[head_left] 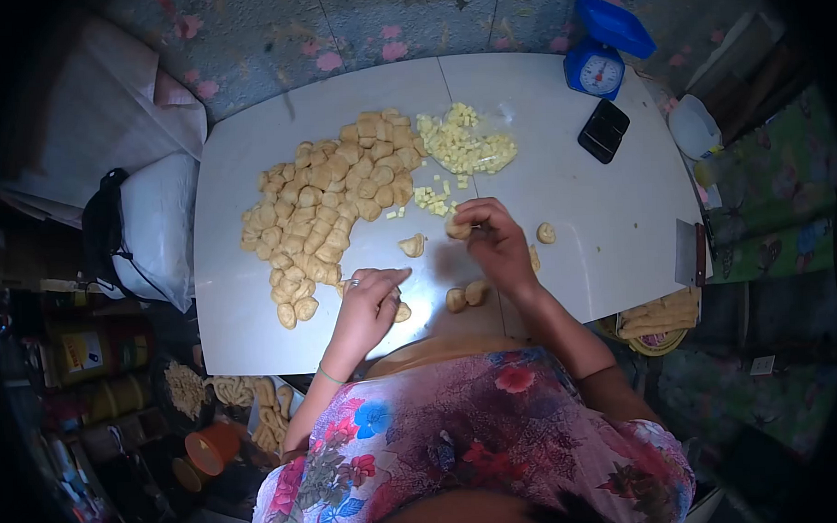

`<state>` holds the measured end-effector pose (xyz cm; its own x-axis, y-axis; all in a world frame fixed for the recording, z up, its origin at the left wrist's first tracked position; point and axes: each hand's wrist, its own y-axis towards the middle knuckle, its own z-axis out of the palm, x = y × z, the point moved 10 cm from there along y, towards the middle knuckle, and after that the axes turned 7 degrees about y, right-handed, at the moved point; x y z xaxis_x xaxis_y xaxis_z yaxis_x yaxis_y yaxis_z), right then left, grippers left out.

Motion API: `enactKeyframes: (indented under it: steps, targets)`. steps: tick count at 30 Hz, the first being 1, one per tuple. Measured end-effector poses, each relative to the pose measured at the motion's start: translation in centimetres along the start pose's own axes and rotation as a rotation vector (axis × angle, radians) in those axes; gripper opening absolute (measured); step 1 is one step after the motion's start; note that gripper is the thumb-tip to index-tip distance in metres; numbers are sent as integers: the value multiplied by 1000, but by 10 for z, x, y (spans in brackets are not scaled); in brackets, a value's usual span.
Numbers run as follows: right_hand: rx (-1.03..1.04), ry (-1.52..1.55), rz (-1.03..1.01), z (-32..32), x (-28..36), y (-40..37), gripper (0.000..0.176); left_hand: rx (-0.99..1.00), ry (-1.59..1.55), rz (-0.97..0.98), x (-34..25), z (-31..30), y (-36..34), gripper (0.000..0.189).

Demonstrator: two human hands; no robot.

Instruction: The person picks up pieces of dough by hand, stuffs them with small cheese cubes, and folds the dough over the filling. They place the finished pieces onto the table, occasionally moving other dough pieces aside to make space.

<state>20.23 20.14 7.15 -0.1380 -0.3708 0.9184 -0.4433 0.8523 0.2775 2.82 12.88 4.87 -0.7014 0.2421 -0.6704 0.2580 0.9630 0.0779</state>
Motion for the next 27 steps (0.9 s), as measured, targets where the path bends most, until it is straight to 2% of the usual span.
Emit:
enactKeyframes:
  steps: [2,3,4,6,7,8,9,11,13,17,20,21,24,27]
  targets:
    - [-8,-421,-220,26,9,1,17,-116,158,121,-20,-13,3,29]
    - [29,-446,-293,43,12,1,19,-174,237,182,-32,-19,3,29]
    - [68,-470,-367,57,16,-2,20,-160,-180,-11,-17,-19,7,28]
    - [158,50,-29,61,13,0,26,-115,-1011,-402,6,7,3,27]
    - [202,309,141,66,16,0,29,-99,-1045,-410,14,13,2,25]
    - [236,396,284,71,7,1,29,-85,-1079,-418,30,22,0,23]
    - [174,178,107,64,6,13,26,-69,-1113,-424,38,27,0,21]
    - [42,-260,-244,62,-6,36,21,-161,-1167,-449,39,19,0,17]
    - [51,-452,-217,65,-16,59,17,-223,-1183,-462,41,13,-3,17]
    - [188,-721,-187,96,-37,77,16,-67,-750,-506,36,-2,-20,17]
    - [239,-796,-205,110,-46,80,15,189,-287,-167,11,-12,-32,22]
    - [244,-811,-215,113,-44,81,15,205,-253,-141,8,-10,-38,23]
    - [361,-712,-11,121,-61,82,16,288,-144,-106,3,3,-50,28]
    - [244,-518,-129,114,-43,78,20,208,44,41,-9,14,-48,31]
